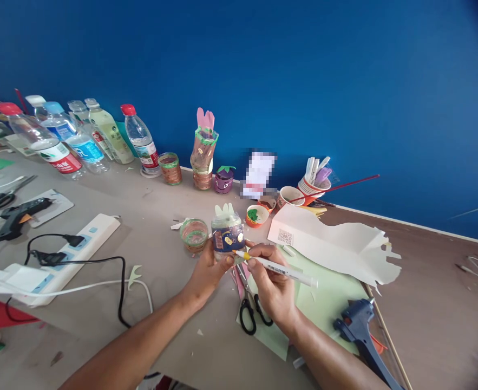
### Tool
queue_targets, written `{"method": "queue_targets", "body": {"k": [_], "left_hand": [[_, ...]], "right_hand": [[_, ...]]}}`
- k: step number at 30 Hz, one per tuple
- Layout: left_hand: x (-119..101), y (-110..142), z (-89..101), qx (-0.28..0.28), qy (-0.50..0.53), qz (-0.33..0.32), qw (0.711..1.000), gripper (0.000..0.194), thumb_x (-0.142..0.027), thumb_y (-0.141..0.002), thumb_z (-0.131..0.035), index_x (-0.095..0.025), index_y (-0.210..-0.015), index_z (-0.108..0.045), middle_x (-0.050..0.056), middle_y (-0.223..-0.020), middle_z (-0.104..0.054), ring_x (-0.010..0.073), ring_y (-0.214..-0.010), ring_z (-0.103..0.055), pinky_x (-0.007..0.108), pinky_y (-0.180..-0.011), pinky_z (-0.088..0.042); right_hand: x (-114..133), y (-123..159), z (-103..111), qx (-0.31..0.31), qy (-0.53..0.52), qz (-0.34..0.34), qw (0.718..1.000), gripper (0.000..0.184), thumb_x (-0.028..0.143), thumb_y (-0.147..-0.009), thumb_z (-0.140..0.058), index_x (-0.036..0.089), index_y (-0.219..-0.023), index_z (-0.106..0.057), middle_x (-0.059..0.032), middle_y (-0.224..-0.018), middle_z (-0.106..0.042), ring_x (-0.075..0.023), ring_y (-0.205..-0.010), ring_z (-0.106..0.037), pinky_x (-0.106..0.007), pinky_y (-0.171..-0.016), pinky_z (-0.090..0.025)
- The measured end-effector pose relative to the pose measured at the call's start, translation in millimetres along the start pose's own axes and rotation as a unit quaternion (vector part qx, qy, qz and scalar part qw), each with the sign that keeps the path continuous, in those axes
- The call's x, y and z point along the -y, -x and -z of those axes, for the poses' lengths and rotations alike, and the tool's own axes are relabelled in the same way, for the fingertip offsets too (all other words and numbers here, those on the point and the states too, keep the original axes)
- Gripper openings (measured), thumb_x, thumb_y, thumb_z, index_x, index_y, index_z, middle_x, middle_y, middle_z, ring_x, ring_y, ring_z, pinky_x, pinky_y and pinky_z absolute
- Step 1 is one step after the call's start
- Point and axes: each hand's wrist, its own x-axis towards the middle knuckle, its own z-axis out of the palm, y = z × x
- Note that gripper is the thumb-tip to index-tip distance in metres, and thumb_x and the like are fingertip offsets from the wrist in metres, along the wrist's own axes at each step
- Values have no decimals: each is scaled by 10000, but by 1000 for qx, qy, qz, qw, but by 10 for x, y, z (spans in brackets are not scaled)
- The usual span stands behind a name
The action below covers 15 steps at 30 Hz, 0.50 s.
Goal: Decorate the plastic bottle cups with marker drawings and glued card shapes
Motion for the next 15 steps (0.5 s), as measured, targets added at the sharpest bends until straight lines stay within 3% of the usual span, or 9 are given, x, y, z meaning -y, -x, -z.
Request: {"method": "queue_targets", "body": {"k": [6,15], "left_hand": [[-19,6,-14,-7,7,2,1000,649,-608,-733,-727,-216,-1221,-556,130,-1209,-667,354,-1203,-570,470,-958,-464],[-31,7,-17,-5,13,14,1000,707,-609,-727,-729,-188,-1255,-518,165,-1281,-624,352,-1178,-573,447,-915,-480]], "right_hand": [[26,-33,8,-19,-1,-36,999,55,188,-840,-583,227,-810,-606,13,-743,-650,-179,-823,-670,-262,-713,-482],[69,-103,31,-51,-13,-70,996,69,232,-830,-587,221,-762,-589,65,-572,-496,-111,-507,-489,-221,-508,-403]]}}
